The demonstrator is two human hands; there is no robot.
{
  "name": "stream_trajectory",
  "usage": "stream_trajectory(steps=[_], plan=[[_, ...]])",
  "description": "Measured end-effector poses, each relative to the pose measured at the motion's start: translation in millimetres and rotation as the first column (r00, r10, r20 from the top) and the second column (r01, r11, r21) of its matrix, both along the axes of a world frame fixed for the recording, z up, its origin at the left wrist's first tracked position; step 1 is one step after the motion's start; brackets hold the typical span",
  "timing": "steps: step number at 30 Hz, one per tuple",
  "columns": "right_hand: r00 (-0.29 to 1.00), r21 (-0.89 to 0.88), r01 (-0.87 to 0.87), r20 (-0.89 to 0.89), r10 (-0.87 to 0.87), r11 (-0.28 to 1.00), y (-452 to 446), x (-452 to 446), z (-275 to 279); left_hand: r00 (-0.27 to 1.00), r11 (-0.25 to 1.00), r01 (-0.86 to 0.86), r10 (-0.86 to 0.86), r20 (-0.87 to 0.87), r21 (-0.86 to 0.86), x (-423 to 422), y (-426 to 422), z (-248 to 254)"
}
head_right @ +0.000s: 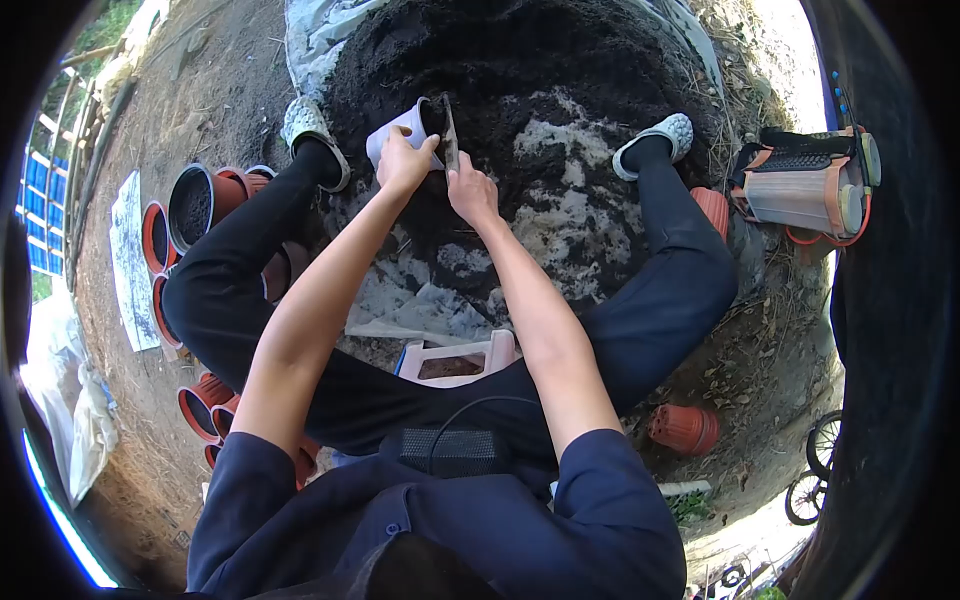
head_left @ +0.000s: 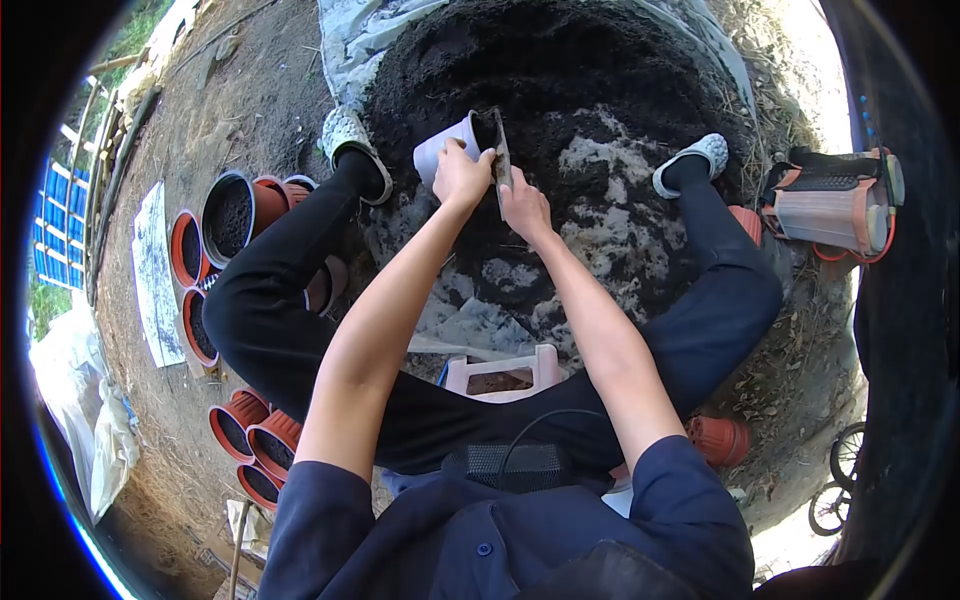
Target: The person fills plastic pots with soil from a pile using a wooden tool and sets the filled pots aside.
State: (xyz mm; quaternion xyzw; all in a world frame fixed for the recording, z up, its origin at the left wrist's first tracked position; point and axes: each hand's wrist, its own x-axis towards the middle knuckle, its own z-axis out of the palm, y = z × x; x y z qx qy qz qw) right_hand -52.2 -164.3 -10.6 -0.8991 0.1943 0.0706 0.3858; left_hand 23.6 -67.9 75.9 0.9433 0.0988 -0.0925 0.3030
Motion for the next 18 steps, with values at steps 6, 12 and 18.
stream_trajectory(steps=[6,12,18], plan=[[0.985,-0.069,0.166,-0.037,-0.169,0.984,-55.3,28.4,-22.0,0.98,0.981,0.196,-0.195,-0.041,0.002,35.2,21.7,-54.8],[0.78,-0.227,0.593,-0.078,-0.621,0.773,-132.6,67.9,-63.7,0.999,0.997,0.034,-0.031,-0.04,0.074,55.5,12.4,-33.0],[0.906,-0.197,0.351,-0.177,-0.386,0.915,-137.4,74.2,-92.4,0.997,0.998,0.038,-0.034,-0.072,0.053,63.2,4.4,-39.9]])
